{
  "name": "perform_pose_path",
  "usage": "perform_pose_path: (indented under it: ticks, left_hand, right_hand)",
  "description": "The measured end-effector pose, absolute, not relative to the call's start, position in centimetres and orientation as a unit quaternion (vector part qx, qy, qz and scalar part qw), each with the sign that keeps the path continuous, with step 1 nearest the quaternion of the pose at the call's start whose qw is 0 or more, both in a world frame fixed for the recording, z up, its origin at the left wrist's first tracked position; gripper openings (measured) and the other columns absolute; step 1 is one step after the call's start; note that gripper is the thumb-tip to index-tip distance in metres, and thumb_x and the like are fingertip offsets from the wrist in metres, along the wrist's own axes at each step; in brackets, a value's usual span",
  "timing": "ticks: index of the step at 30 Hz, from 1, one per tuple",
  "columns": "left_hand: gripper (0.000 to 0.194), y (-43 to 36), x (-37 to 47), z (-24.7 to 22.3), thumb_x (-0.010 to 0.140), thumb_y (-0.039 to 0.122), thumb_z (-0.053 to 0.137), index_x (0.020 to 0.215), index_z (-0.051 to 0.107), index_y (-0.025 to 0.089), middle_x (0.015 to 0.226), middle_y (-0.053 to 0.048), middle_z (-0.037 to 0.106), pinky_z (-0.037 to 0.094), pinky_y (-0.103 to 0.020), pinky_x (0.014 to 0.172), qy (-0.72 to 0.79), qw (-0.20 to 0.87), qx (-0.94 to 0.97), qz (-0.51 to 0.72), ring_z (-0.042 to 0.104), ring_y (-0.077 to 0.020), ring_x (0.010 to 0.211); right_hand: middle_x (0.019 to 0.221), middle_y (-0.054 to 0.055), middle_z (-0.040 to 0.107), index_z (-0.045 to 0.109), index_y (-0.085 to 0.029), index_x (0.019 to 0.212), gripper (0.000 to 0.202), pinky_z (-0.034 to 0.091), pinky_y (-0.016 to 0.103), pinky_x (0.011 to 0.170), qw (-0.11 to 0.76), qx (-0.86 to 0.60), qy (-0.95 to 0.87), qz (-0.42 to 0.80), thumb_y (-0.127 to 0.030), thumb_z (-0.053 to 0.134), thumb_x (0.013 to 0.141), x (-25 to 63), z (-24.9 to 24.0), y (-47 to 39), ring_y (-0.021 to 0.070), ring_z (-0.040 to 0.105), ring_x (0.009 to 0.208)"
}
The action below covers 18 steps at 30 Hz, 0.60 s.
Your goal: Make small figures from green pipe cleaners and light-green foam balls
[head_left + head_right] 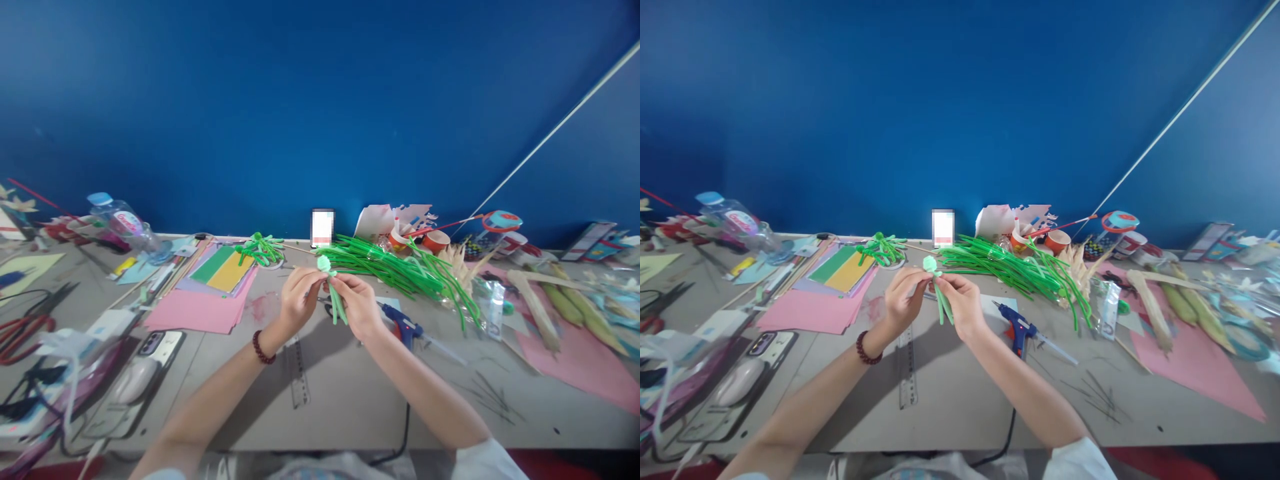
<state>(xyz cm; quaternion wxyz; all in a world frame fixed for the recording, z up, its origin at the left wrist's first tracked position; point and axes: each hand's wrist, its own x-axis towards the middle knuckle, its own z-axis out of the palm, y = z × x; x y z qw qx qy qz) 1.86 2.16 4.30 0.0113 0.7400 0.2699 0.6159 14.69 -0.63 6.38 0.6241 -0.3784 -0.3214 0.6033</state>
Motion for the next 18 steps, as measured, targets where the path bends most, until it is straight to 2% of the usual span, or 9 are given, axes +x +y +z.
perform_pose_path:
  ticks: [7,11,13,18]
  left_hand:
    - [0.018,2.25,1.70,4.47,0.085,0.008,0.054,0.095,0.063,0.019,0.081,-0.004,0.068,0.049,-0.029,0.072,0.263,0.027,0.747,0.610,0.062,-0.0142,0.075]
    - [0.014,1.99,1.61,4.68,0.084,0.014,0.056,0.096,0.061,0.020,0.087,-0.005,0.068,0.051,-0.030,0.074,0.302,0.067,0.742,0.594,0.063,-0.0157,0.081]
    - [0.013,1.85,1.70,4.62,0.082,0.016,0.058,0.095,0.058,0.019,0.086,-0.004,0.066,0.052,-0.029,0.072,0.327,0.102,0.714,0.611,0.064,-0.0153,0.080]
    - [0.026,1.96,1.95,4.56,0.078,0.021,0.064,0.099,0.049,0.020,0.087,-0.003,0.061,0.053,-0.028,0.072,0.345,0.248,0.647,0.633,0.064,-0.0140,0.079]
  right_hand:
    - [0.064,0.000,0.068,0.070,-0.019,0.068,0.023,0.053,0.024,0.057,0.622,-0.377,-0.312,0.611,-0.032,0.083,0.054,14.74,6.40,-0.44,0.0141,0.065,0.059]
    - [0.066,0.000,0.069,0.071,-0.019,0.071,0.025,0.054,0.025,0.058,0.617,-0.367,-0.300,0.629,-0.032,0.083,0.053,14.82,6.57,-0.29,0.0144,0.065,0.060]
    - [0.065,0.000,0.069,0.070,-0.020,0.071,0.025,0.054,0.025,0.059,0.616,-0.360,-0.300,0.633,-0.032,0.083,0.054,14.84,6.69,-0.30,0.0145,0.065,0.060]
    - [0.065,-0.001,0.069,0.068,-0.019,0.070,0.024,0.053,0.024,0.057,0.610,-0.360,-0.286,0.645,-0.031,0.082,0.055,14.93,6.74,-0.42,0.0131,0.064,0.058]
